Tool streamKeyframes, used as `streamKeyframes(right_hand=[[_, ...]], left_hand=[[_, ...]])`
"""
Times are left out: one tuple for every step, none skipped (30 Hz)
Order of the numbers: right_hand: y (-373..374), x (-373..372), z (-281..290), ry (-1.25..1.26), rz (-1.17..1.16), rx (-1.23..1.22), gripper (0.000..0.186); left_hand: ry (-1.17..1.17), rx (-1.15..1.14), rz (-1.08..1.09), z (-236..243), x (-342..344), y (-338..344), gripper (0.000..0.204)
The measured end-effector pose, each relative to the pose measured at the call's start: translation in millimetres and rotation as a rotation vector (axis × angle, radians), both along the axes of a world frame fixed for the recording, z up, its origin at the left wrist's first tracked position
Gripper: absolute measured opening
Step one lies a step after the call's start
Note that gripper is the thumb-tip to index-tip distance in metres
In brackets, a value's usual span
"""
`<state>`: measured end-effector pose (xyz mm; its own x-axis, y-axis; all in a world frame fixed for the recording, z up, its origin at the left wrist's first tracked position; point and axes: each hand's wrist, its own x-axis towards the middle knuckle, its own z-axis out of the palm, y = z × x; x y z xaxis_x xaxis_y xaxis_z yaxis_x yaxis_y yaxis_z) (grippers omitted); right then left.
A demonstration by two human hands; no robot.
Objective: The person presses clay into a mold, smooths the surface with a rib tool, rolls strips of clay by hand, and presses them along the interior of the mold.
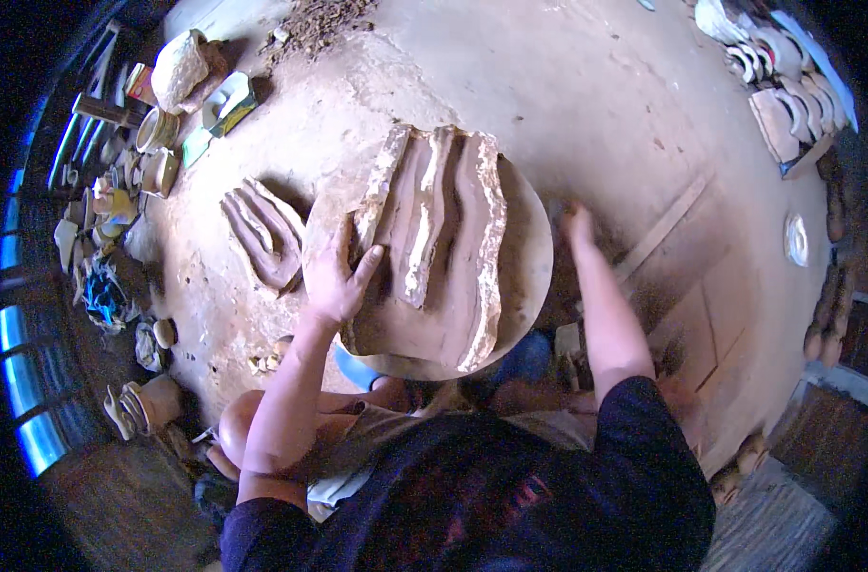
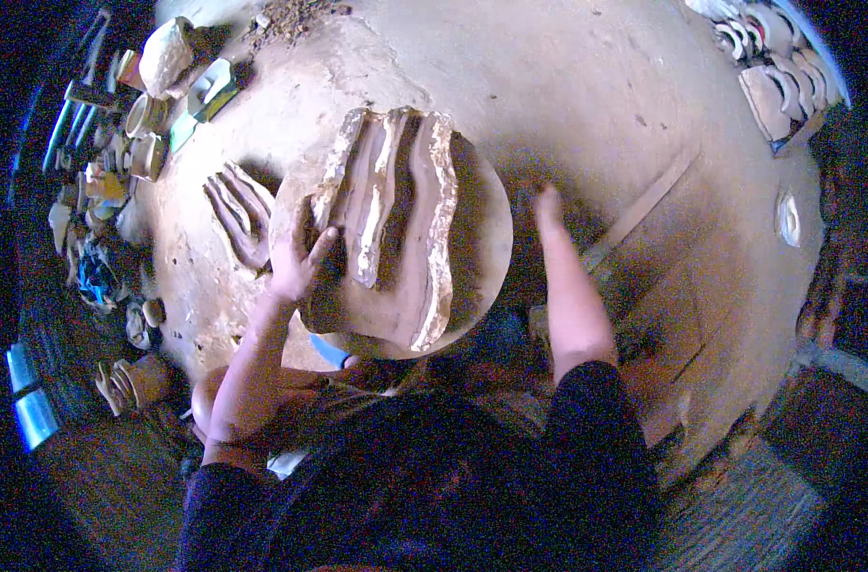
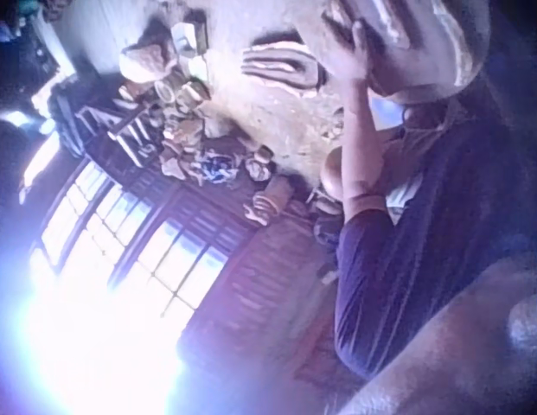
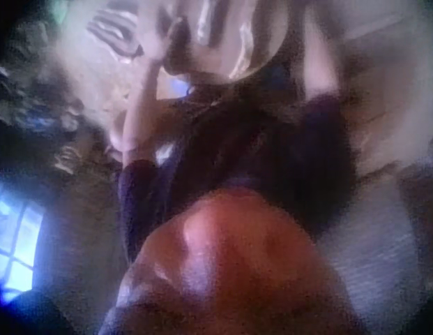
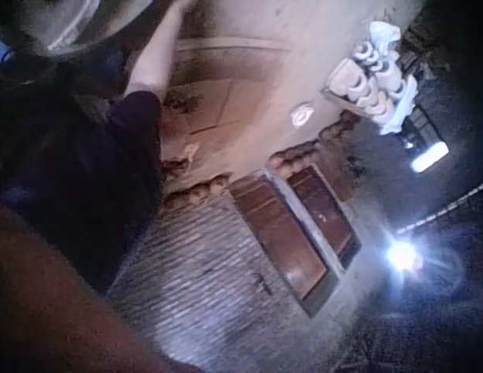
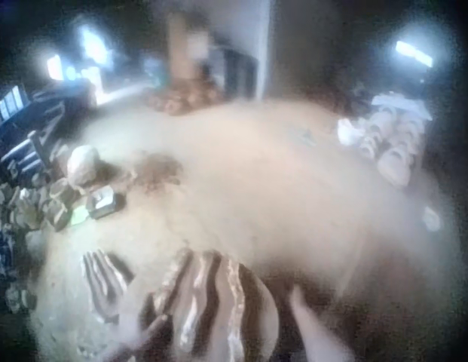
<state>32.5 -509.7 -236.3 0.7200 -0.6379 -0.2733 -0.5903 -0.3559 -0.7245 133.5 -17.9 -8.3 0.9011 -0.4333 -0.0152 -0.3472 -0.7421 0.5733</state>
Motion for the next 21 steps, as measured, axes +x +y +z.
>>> streamKeyframes(right_hand=[[-1, 22, 32, -0.088, -0.004, -0.063, 0.046], [29, 51, 71, -0.186, -0.002, 0.046, 0.046], [60, 78, 121, -0.281, -0.004, 0.144, 0.045], [75, 94, 169, -0.288, 0.000, 0.256, 0.045], [89, 105, 209, -0.291, -0.002, 0.361, 0.044], [109, 113, 239, -0.290, 0.007, 0.342, 0.044], [131, 119, 264, -0.272, 0.081, 0.268, 0.042], [146, 123, 279, -0.253, 0.153, 0.184, 0.040], [141, 128, 272, -0.322, 0.232, 0.133, 0.035], [154, 136, 275, -0.254, 0.287, 0.103, 0.033], [168, 143, 278, -0.187, 0.343, 0.073, 0.031], [174, 150, 276, -0.190, 0.357, 0.064, 0.031], [177, 154, 269, -0.220, 0.435, -0.129, 0.030], [177, 157, 263, -0.249, 0.511, -0.322, 0.029], [184, 160, 263, -0.249, 0.528, -0.323, 0.029], [190, 163, 263, -0.265, 0.534, -0.367, 0.028], [196, 166, 263, -0.282, 0.540, -0.410, 0.027], [199, 168, 264, -0.279, 0.550, -0.413, 0.027], [203, 172, 265, -0.278, 0.556, -0.410, 0.025], [206, 174, 265, -0.276, 0.562, -0.406, 0.024], [210, 177, 264, -0.276, 0.570, -0.410, 0.024]], left_hand=[[0.000, -0.005, 0.011, 5, -1, 0, 0.079], [0.037, 0.027, 0.056, 11, -3, 12, 0.077], [0.075, 0.042, 0.097, 17, -6, 21, 0.076], [0.044, -0.003, 0.090, 22, -8, 21, 0.075], [0.044, -0.025, 0.095, 23, -8, 18, 0.075], [0.071, -0.022, 0.086, 24, -7, 15, 0.075], [0.097, -0.016, 0.076, 25, -7, 13, 0.075], [0.090, -0.056, 0.082, 23, -9, 10, 0.074], [0.089, -0.086, 0.072, 23, -10, 0, 0.074], [0.112, -0.099, 0.082, 23, -12, 2, 0.073], [0.135, -0.109, 0.093, 21, -13, 7, 0.071], [0.118, -0.156, 0.090, 10, -13, 10, 0.069], [0.117, -0.169, 0.096, 9, -15, 9, 0.069], [0.089, -0.194, 0.096, 8, -17, 6, 0.068], [0.062, -0.212, 0.106, 6, -20, 8, 0.067], [-0.009, -0.230, 0.110, 3, -21, 8, 0.062], [-0.008, -0.233, 0.124, 1, -22, 12, 0.062], [0.034, -0.195, 0.118, 4, -23, 14, 0.069], [0.076, -0.156, 0.111, 7, -24, 15, 0.075], [0.101, -0.174, 0.118, 10, -26, 15, 0.073], [0.101, -0.179, 0.125, 10, -27, 14, 0.073]])
